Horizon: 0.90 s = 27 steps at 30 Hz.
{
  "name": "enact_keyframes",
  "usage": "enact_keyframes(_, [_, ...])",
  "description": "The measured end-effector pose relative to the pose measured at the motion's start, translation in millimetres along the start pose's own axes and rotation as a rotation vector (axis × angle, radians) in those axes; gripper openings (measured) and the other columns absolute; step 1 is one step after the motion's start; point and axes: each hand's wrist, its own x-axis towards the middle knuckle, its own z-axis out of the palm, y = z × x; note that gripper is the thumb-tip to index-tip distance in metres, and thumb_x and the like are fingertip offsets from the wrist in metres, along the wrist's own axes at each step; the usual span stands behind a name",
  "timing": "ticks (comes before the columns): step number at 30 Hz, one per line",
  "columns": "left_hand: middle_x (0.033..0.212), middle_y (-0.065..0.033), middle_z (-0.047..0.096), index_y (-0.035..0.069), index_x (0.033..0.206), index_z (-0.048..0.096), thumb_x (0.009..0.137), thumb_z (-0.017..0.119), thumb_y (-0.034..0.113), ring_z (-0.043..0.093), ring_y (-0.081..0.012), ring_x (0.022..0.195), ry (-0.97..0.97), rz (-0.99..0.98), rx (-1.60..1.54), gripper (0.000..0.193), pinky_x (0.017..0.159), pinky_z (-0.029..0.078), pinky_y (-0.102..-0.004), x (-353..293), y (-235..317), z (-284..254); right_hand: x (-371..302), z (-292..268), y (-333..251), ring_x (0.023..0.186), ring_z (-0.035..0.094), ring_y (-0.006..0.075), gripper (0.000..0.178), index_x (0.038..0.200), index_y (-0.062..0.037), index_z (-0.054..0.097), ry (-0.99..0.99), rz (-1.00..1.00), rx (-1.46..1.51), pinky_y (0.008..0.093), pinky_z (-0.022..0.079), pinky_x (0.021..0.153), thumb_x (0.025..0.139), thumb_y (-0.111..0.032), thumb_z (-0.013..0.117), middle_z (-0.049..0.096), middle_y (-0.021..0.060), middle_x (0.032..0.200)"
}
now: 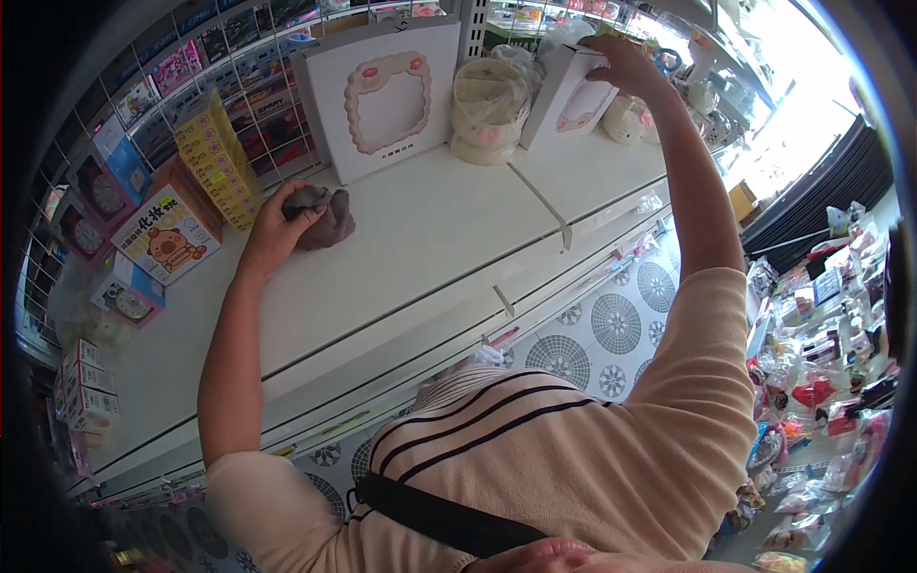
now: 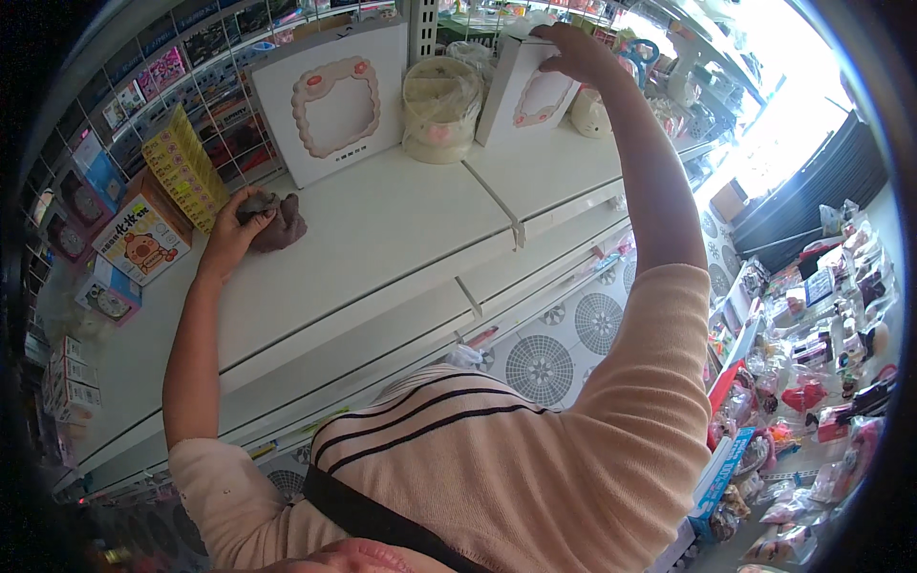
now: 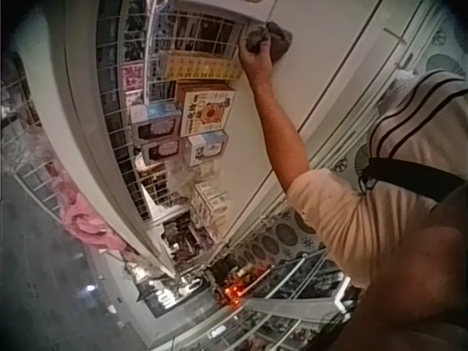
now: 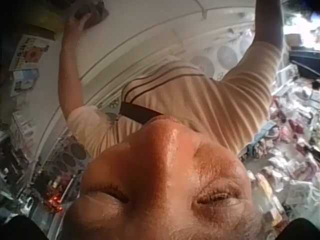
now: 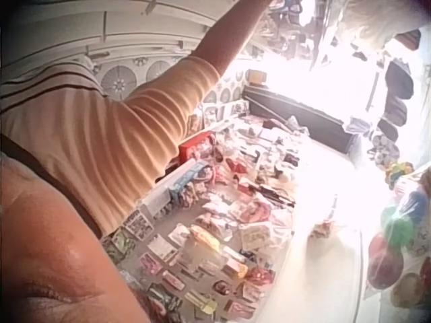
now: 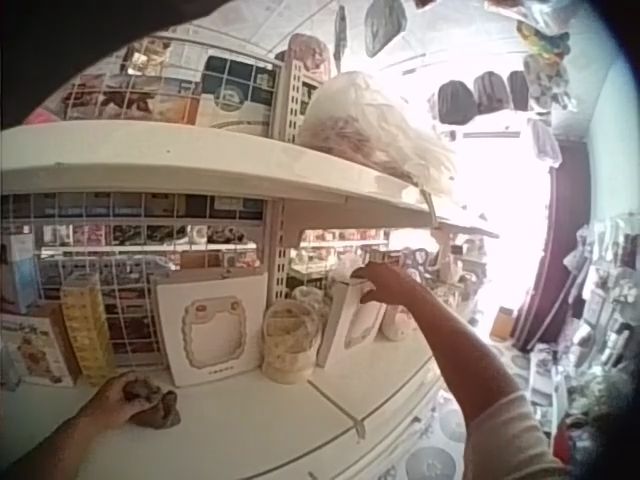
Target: Dusting and cleaning various gift boxes and containers on a retail store shelf using a cloth.
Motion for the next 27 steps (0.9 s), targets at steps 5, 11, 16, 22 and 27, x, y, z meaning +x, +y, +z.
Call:
enact_keyframes(5, [0.101,-0.0015,0.060,0.007,0.111,0.054,0.084,0.068,0.018,0.054,-0.0102,0.095,-0.010,-0.040,0.019,0.033,0.084,0.043,-0.0246,-1,5,3,2,-7,6,0.113,0.052,0.0310,0.061,0.124,-0.0095,0.054,-0.012,0.009,0.010,0.0391,0.042,0.096,0.067,-0.009,0.075,0.058,0.0141,0.119])
enact_keyframes(11, [0.100,-0.0011,0.059,0.007,0.111,0.055,0.083,0.069,0.019,0.053,-0.0100,0.094,0.030,-0.017,0.059,0.033,0.083,0.042,-0.0241,-4,7,3,12,-1,-3,0.115,0.052,0.0306,0.064,0.127,-0.0132,0.052,-0.060,0.008,0.022,0.0389,0.042,0.097,0.067,-0.007,0.074,0.056,0.0145,0.121])
enact_keyframes(16, [0.098,-0.0016,0.059,0.007,0.110,0.055,0.083,0.069,0.019,0.052,-0.0102,0.093,0.009,0.002,0.057,0.033,0.083,0.042,-0.0243,-2,2,1,16,8,-14,0.119,0.049,0.0296,0.086,0.140,-0.0257,0.035,-0.017,-0.023,0.121,0.0384,0.046,0.097,0.067,0.001,0.073,0.045,0.0121,0.135])
enact_keyframes(22, [0.097,-0.0022,0.059,0.007,0.109,0.055,0.083,0.069,0.019,0.052,-0.0105,0.092,0.014,-0.003,0.079,0.032,0.081,0.043,-0.0249,1,6,5,12,17,-17,0.119,0.049,0.0288,0.091,0.142,-0.0277,0.029,-0.028,-0.013,0.181,0.0387,0.050,0.092,0.068,0.002,0.073,0.038,0.0107,0.141])
enact_keyframes(27, [0.096,-0.0024,0.060,0.007,0.108,0.056,0.081,0.070,0.018,0.053,-0.0111,0.091,0.034,0.000,0.112,0.032,0.082,0.043,-0.0255,0,1,-1,16,23,-18,0.122,0.046,0.0296,0.092,0.143,-0.0253,0.029,0.073,-0.060,0.196,0.0389,0.049,0.091,0.067,0.000,0.075,0.038,0.0113,0.141])
